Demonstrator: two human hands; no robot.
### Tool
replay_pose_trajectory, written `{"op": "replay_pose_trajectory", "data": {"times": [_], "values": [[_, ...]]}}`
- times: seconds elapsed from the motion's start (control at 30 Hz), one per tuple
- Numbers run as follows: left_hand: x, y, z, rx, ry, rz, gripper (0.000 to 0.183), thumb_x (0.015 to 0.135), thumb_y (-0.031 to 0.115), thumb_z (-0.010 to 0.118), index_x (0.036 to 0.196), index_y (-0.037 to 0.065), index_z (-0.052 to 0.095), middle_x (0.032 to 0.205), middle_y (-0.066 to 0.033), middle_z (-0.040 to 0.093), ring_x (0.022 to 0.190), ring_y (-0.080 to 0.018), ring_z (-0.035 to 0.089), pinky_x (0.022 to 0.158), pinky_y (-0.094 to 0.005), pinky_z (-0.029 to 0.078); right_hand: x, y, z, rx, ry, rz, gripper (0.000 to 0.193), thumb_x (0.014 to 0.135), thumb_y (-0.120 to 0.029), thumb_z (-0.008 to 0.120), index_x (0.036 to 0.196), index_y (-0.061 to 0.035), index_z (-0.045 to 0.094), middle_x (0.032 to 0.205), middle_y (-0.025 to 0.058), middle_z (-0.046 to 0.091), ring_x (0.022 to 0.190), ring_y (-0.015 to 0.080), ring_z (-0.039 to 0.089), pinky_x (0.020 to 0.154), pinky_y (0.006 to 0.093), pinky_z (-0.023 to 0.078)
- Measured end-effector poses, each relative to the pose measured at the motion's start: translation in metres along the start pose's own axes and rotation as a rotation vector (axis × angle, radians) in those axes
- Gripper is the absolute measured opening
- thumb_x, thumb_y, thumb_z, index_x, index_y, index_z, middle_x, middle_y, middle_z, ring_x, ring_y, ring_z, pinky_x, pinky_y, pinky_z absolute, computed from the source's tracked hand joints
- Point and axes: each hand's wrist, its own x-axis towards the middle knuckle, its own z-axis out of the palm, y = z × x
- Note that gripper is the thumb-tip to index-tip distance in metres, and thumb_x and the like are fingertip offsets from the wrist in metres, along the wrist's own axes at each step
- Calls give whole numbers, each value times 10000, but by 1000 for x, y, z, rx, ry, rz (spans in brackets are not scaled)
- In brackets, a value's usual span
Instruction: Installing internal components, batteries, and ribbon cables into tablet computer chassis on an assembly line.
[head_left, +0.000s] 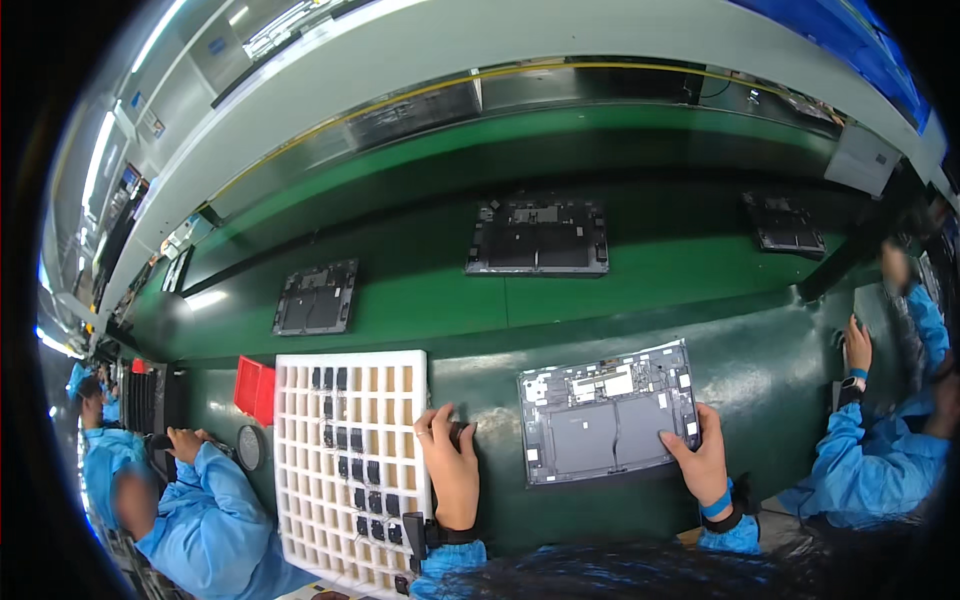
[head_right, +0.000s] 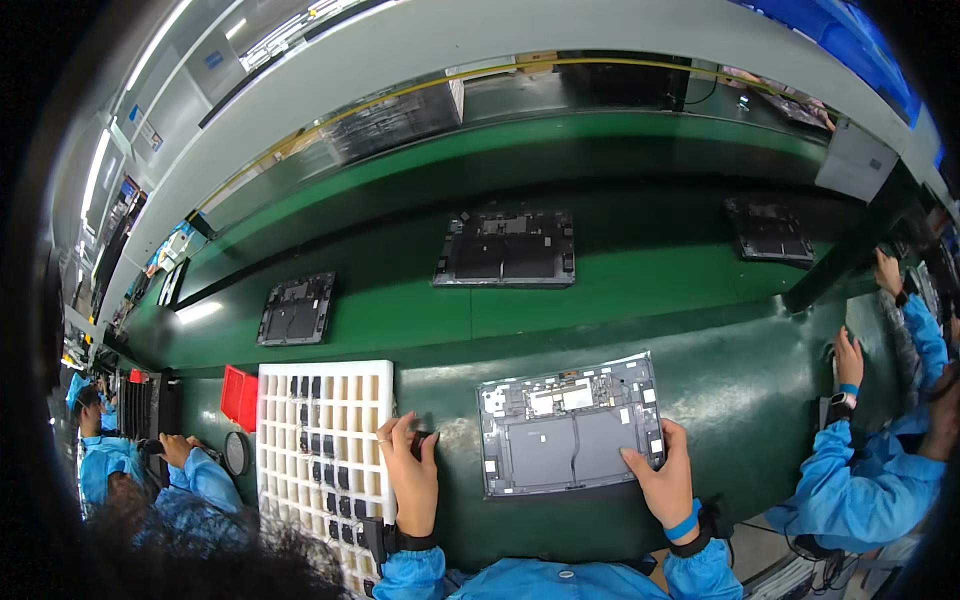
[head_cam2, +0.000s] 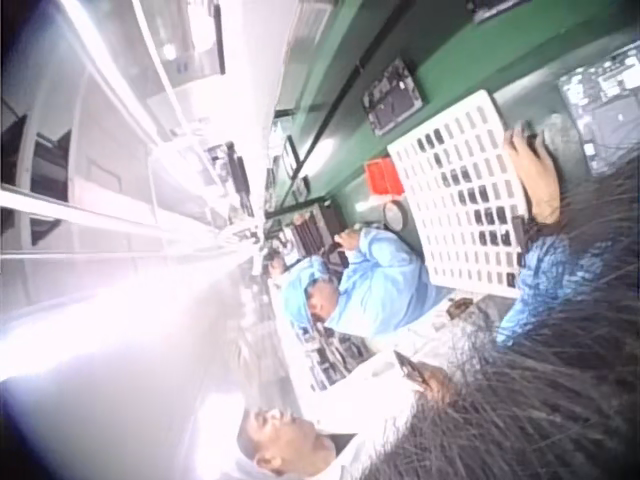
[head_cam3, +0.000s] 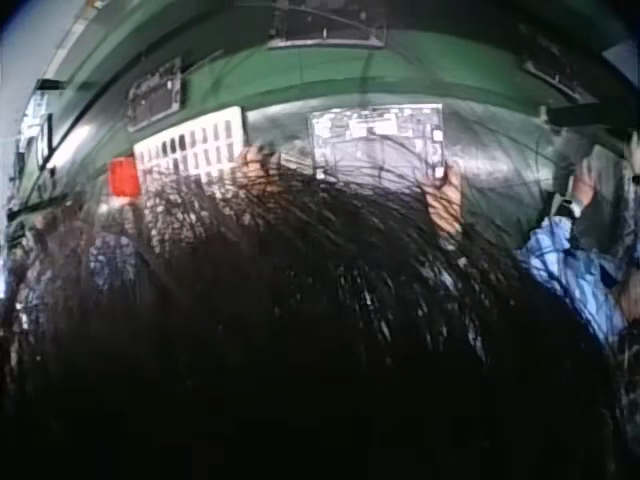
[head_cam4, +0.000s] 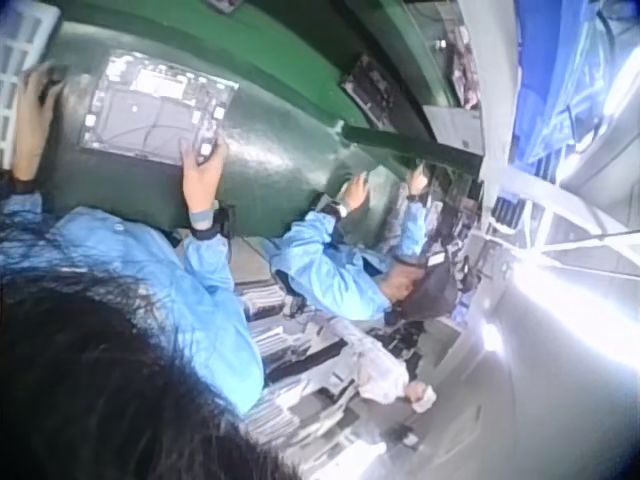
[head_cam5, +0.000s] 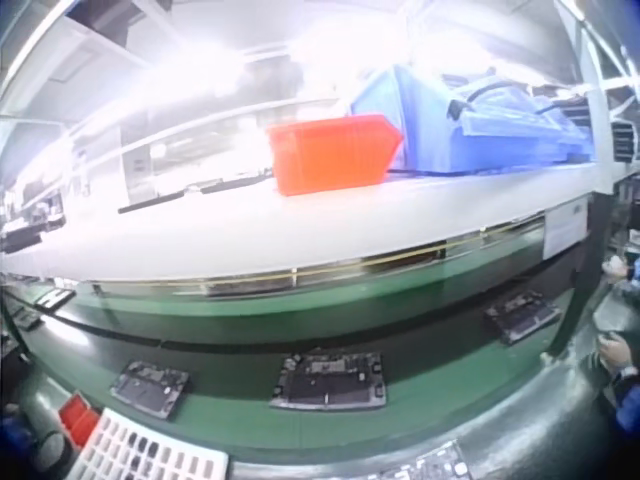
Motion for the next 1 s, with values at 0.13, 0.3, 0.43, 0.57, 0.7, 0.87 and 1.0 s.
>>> {"op": "replay_pose_trajectory", "data": {"times": [0.13, 0.3, 0.43, 0.57, 0.7, 0.87, 1.0], "values": [[13, -2, 5, -18, -9, 108, 298, 1047, -10, 653, 1345, -19, 641, 1259, -244, 665, 1117, -384, 701, 923, -438, 580, 0, 1, -14, -401, 9, -167, 592, 901, -142, 858, 1401, 5, 578, 1341, 148, 575, 1194, 269, 603, 1043, 389, 490], [17, 0, 8, 81, 84, 260, 310, 1067, -1, 614, 1374, -46, 633, 1178, -247, 737, 1098, -404, 724, 943, -452, 575, -5, -5, -31, -270, 36, -68, 559, 938, -158, 810, 1435, -28, 590, 1366, 124, 594, 1244, 262, 588, 1052, 403, 480], [1, 6, -10, 212, 134, 213, 294, 1028, -2, 675, 1319, -42, 679, 1161, -238, 733, 1071, -407, 717, 928, -454, 573, -8, -8, -37, -100, 65, -45, 444, 999, -91, 748, 1420, -29, 621, 1338, 64, 641, 1241, 184, 571, 1041, 339, 481], [5, 7, -17, 80, 31, 74, 178, 919, 54, 827, 1056, -34, 755, 968, -196, 729, 884, -401, 721, 796, -443, 580, -7, -15, -35, 27, 28, -49, 360, 1038, -63, 703, 1388, -3, 640, 1334, 61, 663, 1220, 164, 599, 1073, 310, 465], [7, 4, -15, 1, 51, -8, 229, 842, 46, 908, 975, -31, 739, 929, -173, 733, 819, -327, 750, 723, -403, 590, -8, -21, -30, 20, 25, -37, 334, 1069, -80, 668, 1390, 3, 632, 1342, 67, 665, 1239, 168, 608, 1107, 307, 448], [9, 3, -23, -113, 30, -109, 247, 864, 48, 892, 1055, -33, 757, 936, -171, 753, 833, -302, 747, 768, -388, 594, -8, -24, -25, 48, 34, -6, 300, 1072, -66, 650, 1361, 15, 639, 1309, 81, 666, 1227, 168, 612, 1091, 313, 458], [10, 0, -21, 86, 79, 119, 285, 894, 24, 855, 1167, -4, 775, 1159, -175, 733, 1003, -328, 721, 910, -428, 587, -8, -22, -27, 48, 6, -10, 290, 1080, -68, 638, 1356, 20, 638, 1301, 88, 675, 1237, 176, 623, 1109, 318, 454]]}}
